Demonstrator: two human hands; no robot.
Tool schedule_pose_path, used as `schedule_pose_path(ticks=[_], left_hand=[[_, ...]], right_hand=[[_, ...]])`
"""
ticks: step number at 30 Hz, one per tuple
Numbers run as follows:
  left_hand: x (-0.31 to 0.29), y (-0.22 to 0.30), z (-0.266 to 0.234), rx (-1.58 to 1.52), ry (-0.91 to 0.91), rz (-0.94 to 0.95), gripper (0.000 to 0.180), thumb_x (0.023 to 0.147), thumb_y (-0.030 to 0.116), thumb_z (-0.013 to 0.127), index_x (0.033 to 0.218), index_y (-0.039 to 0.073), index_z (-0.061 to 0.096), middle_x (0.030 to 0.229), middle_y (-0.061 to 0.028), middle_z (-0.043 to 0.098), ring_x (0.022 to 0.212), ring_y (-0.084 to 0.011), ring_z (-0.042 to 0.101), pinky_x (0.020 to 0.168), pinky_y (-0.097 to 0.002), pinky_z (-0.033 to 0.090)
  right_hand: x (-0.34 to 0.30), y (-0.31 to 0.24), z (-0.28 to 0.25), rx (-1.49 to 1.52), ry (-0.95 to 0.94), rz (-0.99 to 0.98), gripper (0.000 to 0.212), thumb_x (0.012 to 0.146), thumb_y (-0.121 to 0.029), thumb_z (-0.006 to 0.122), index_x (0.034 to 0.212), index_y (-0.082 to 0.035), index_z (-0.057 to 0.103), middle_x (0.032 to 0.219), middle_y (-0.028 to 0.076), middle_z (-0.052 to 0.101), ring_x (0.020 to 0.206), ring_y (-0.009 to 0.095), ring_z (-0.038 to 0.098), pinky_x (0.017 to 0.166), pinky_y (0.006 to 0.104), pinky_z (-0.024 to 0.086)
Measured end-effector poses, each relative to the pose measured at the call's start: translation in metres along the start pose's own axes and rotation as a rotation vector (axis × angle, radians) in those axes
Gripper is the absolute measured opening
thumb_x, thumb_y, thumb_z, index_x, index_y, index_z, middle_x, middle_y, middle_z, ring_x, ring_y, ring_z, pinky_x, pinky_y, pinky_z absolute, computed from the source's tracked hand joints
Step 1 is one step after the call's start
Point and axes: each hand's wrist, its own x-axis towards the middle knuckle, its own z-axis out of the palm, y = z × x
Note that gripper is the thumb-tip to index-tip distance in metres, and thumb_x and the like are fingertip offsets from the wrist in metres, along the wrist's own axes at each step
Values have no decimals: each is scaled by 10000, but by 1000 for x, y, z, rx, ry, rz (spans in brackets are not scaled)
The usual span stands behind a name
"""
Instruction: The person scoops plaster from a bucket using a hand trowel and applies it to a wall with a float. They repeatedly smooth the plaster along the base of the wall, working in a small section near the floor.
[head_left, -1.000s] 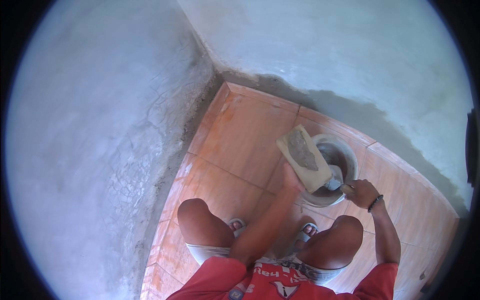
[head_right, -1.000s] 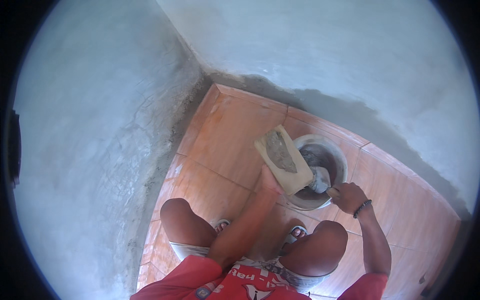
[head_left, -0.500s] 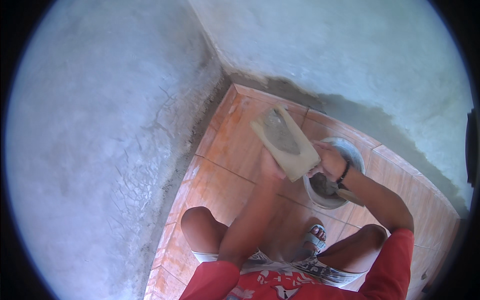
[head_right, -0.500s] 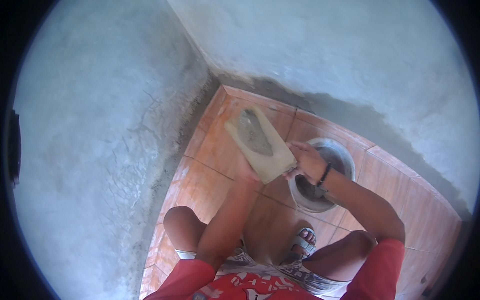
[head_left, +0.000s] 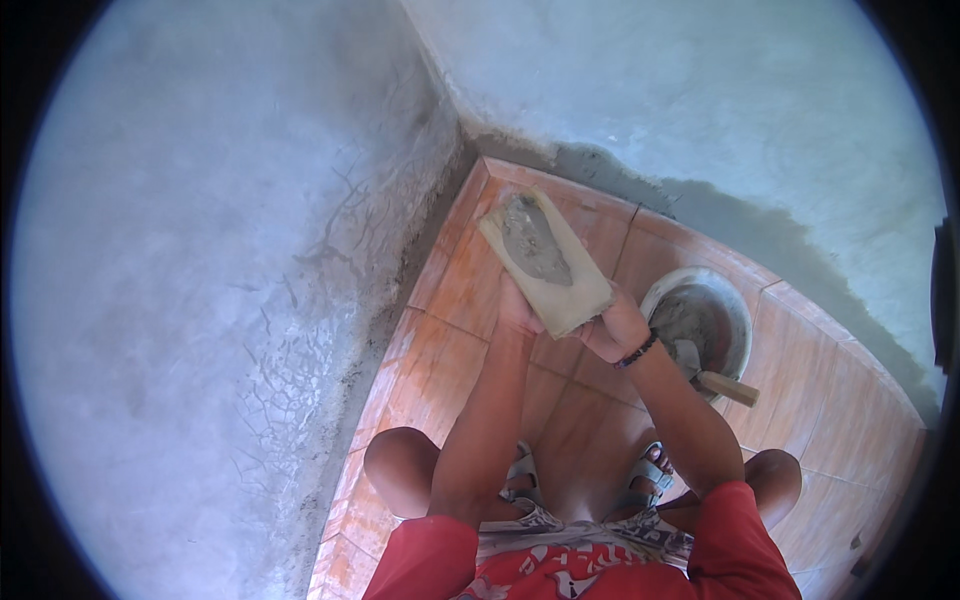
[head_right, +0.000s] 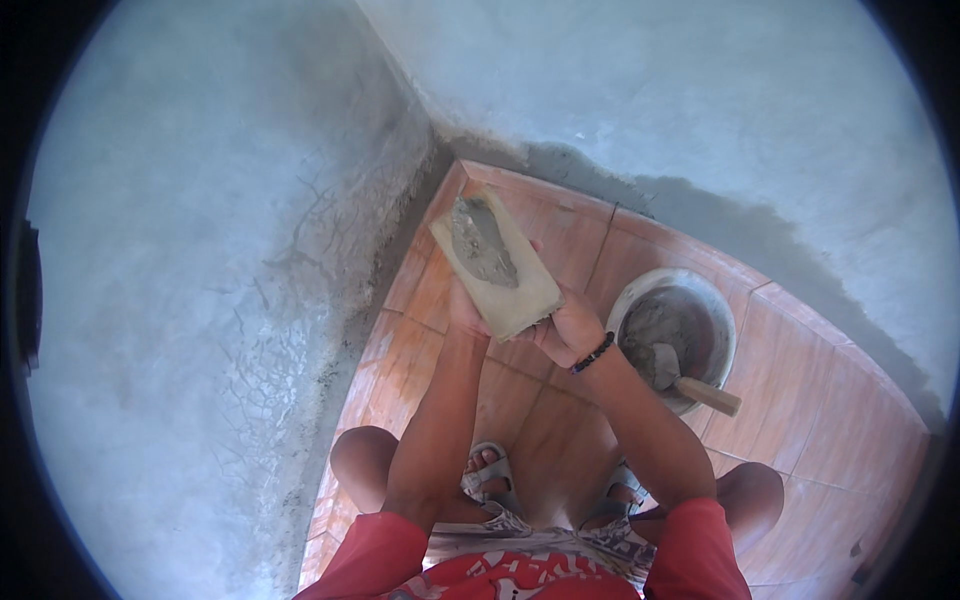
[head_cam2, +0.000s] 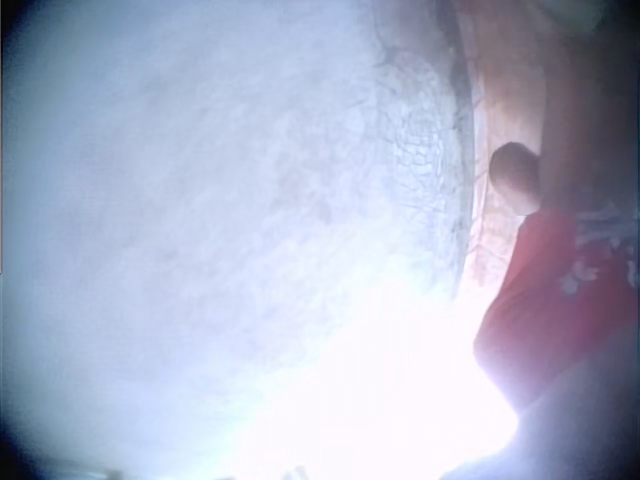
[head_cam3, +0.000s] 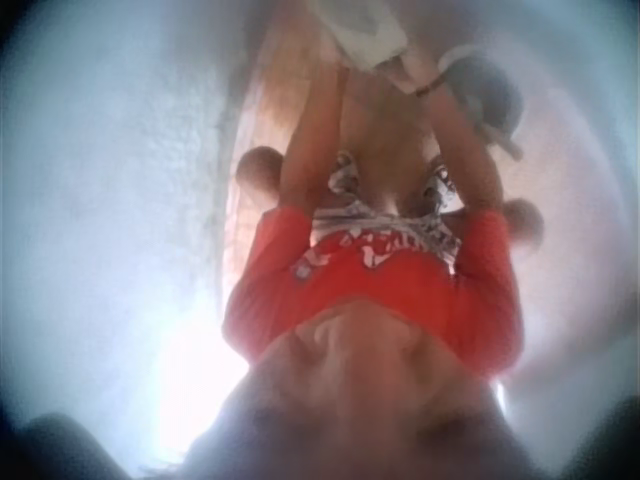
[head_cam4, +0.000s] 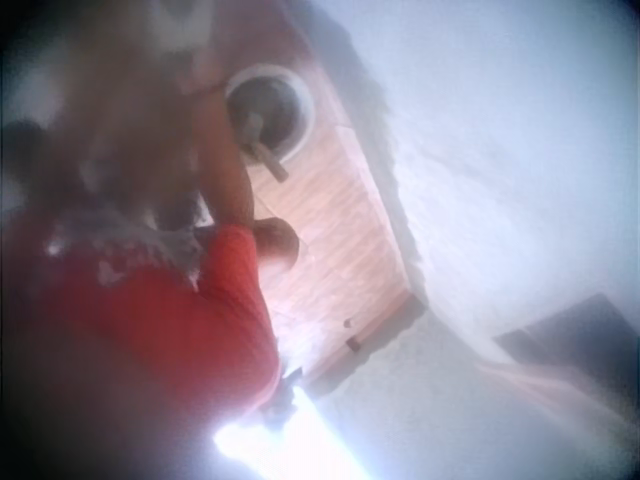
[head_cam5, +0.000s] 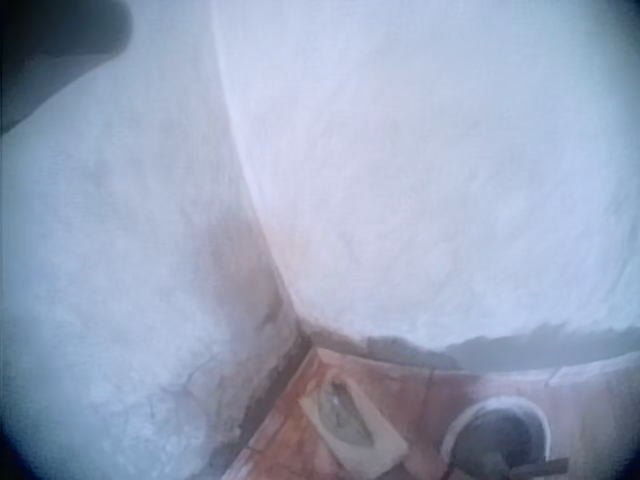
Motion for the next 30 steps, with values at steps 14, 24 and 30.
schedule_pose_path(ticks=[14,24,30], left_hand=[[-12,45,-63,306,104,-58,508,962,347,392,1341,10,427,1245,-189,551,1134,-242,558,836,-370,560],[-18,70,-74,463,224,-151,519,953,372,424,1314,0,443,1188,-171,587,1036,-231,617,868,-395,534],[-87,143,6,1334,717,241,593,937,507,459,1243,1,494,1206,-143,558,1031,-219,552,948,-380,407]], right_hand=[[38,68,-14,423,-237,46,371,948,-229,481,1263,-34,504,1200,110,592,1072,224,600,904,398,507],[66,103,-36,577,-240,73,358,937,-219,501,1246,-40,523,1210,106,598,1098,240,587,940,417,490],[106,118,-43,704,-304,-106,351,938,-214,484,1235,-32,529,1224,125,587,1120,274,568,971,435,463]])
